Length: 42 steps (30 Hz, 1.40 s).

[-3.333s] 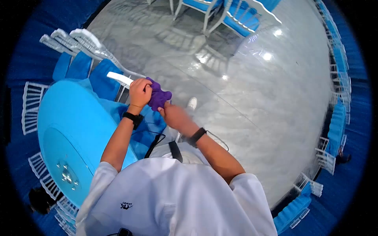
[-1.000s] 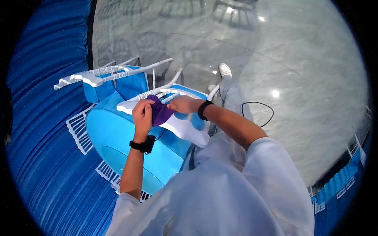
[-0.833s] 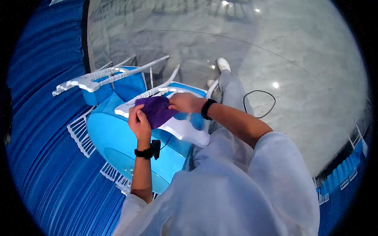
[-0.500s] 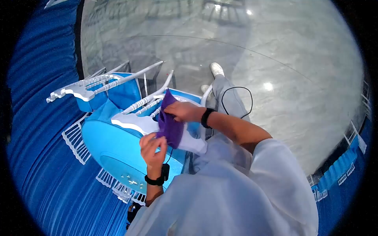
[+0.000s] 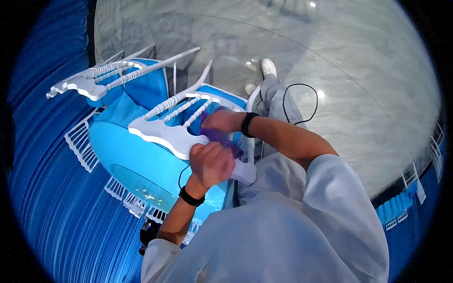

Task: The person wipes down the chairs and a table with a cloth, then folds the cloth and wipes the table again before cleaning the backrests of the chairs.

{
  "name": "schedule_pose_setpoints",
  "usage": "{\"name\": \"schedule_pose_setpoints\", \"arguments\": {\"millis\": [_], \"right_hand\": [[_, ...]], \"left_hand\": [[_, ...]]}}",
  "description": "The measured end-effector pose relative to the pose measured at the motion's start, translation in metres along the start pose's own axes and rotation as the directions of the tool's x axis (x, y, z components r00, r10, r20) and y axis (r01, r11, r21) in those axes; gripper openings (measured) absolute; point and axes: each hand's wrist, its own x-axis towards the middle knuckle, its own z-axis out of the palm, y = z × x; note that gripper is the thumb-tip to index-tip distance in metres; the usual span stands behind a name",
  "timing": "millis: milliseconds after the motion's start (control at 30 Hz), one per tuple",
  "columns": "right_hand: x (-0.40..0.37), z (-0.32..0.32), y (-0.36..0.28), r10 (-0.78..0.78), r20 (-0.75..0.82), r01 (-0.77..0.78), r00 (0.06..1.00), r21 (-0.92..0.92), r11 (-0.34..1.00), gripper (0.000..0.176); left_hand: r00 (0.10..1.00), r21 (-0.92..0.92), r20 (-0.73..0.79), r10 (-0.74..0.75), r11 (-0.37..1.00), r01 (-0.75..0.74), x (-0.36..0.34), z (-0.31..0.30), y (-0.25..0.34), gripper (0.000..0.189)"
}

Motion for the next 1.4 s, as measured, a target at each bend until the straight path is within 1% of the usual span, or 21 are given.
{"name": "schedule_pose_setpoints", "arguments": {"millis": [33,200,267,300,367,467,600,667,800,867,900,933,967,1000,1067,1100,1200,1233,1300,1333,1400], "right_hand": [[0.001,0.001,0.004,0.024,0.022,-0.024,0.999,0.001,1.000,0.017],[0.000,0.008,0.021,0.073,0.063,-0.072,0.995,-0.024,0.997,0.018],[-0.001,0.011,0.030,-0.011,0.007,0.011,1.000,-0.033,0.999,0.019],[-0.002,0.014,0.034,-0.012,0.007,0.012,1.000,-0.034,0.999,0.019],[-0.002,0.020,0.034,0.010,-0.094,-0.015,0.995,-0.050,0.999,0.018],[-0.001,0.020,0.035,0.048,-0.047,-0.050,0.998,-0.046,0.998,0.018],[-0.002,0.025,0.042,0.038,-0.046,-0.041,0.998,-0.065,0.997,0.019],[-0.003,0.021,0.040,0.049,-0.062,-0.049,0.997,-0.004,0.999,0.018],[0.001,0.016,0.043,0.014,-0.042,-0.015,0.999,-0.021,1.000,0.015],[0.001,0.017,0.042,0.098,-0.026,-0.098,0.995,-0.001,0.995,0.013],[-0.001,0.017,0.037,0.123,-0.055,-0.115,0.991,0.125,0.985,0.013],[-0.005,0.012,0.025,0.165,-0.028,-0.161,0.986,0.104,0.981,0.014],[-0.006,0.011,0.019,0.080,-0.051,-0.081,0.995,0.000,0.997,0.017],[-0.007,0.015,0.014,-0.003,-0.068,-0.004,0.998,-0.098,0.995,0.020],[-0.004,0.018,-0.012,0.001,-0.272,0.053,0.962,0.191,0.980,0.022],[-0.005,0.004,-0.026,0.054,-0.183,-0.011,0.982,0.224,0.975,0.022],[-0.002,0.004,-0.012,0.022,-0.104,-0.011,0.994,0.111,0.994,0.020],[0.001,0.002,-0.004,0.023,-0.098,-0.012,0.995,0.112,0.994,0.020],[0.005,0.002,0.014,0.225,0.165,-0.243,0.960,0.097,0.965,0.021],[0.003,0.009,0.028,0.229,0.173,-0.249,0.958,0.107,0.962,0.021],[-0.002,0.023,0.058,0.087,0.077,-0.081,0.993,-0.074,0.994,0.018]], "left_hand": [[0.998,0.013,0.057,-0.018,1.000,0.017,0.001,-0.002,0.001,0.008],[0.997,0.001,0.071,-0.035,0.999,0.035,0.000,-0.001,0.001,0.006],[0.997,0.004,0.077,-0.030,1.000,0.029,0.002,0.000,0.001,0.005],[0.997,0.013,0.069,-0.028,1.000,0.027,0.002,-0.001,0.001,0.004],[0.998,0.025,0.065,-0.024,0.999,0.022,0.001,-0.001,0.002,0.004],[0.999,0.033,0.050,-0.016,0.999,0.014,-0.001,0.001,0.001,0.005],[0.999,0.050,0.040,-0.010,0.999,0.008,-0.008,0.002,0.000,0.004],[0.999,0.063,0.037,-0.025,0.998,0.023,-0.008,0.005,0.000,0.005],[1.000,0.049,-0.030,-0.006,0.999,0.008,-0.005,0.004,-0.002,0.014],[0.997,0.044,-0.073,-0.006,0.999,0.009,-0.007,-0.004,0.002,0.016],[0.994,0.026,-0.105,0.018,1.000,-0.015,-0.004,-0.004,0.002,0.014],[0.989,0.007,-0.142,0.048,0.999,-0.047,0.002,-0.001,0.000,0.012],[1.000,0.055,-0.011,-0.008,0.998,0.008,-0.008,-0.001,-0.001,0.021],[0.999,0.060,-0.036,0.002,0.998,0.000,-0.010,0.001,-0.002,0.021],[0.995,0.036,-0.101,0.009,0.999,-0.005,-0.011,0.003,-0.002,0.021],[0.994,0.028,-0.109,0.011,1.000,-0.008,-0.011,0.004,-0.003,0.020],[0.996,0.029,-0.091,0.012,1.000,-0.009,-0.013,0.005,-0.005,0.018],[0.996,0.027,-0.093,0.006,1.000,-0.004,-0.011,0.005,-0.006,0.018],[0.984,0.023,-0.172,0.050,0.999,-0.047,-0.007,0.004,-0.004,0.017],[0.985,0.015,-0.165,0.039,0.999,-0.037,-0.007,0.004,-0.004,0.017],[0.986,0.007,-0.165,0.021,1.000,-0.020,-0.007,0.005,-0.004,0.018]]}}
